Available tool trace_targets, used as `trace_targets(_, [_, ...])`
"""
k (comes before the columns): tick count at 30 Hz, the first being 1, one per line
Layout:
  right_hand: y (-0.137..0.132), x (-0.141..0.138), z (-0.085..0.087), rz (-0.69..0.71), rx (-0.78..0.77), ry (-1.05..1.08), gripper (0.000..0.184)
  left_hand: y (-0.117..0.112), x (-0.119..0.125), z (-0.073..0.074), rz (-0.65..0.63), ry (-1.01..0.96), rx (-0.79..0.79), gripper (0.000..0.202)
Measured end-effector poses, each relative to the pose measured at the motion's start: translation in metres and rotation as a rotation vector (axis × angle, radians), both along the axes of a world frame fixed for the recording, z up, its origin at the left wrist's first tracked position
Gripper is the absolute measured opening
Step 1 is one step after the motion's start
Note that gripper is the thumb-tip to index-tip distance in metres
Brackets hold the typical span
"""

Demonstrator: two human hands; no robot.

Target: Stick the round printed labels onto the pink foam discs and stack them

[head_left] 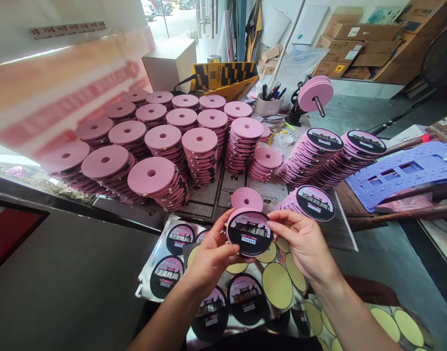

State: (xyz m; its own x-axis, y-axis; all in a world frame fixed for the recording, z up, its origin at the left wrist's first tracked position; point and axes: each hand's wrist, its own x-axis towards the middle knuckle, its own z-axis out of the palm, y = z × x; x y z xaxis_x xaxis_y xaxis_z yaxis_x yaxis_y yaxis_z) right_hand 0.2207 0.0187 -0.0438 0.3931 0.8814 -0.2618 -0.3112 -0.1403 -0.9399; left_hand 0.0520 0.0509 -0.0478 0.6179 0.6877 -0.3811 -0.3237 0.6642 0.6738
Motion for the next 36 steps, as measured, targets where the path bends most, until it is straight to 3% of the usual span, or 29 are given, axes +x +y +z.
trace_targets(17, [-0.0016,-0.0002,-0.0028,0.002,0.016,-0.025,0.015,-0.0015,-0.0007,-0.0001,0.020,0.009,-0.017,0.065])
trace_targets(33, [-0.0017,-0.0072,-0.0032,-0.067,0.050,-0.244,0.012,-0.0062,0.0027,-0.0008,0.033,0.039,0.158,0.062])
trace_targets(36, [-0.0048,-0.0091,-0.0041,-0.067,0.055,-0.396,0.012,-0.0085,0.0036,0.0021,0.036,0.080,0.237,0.059])
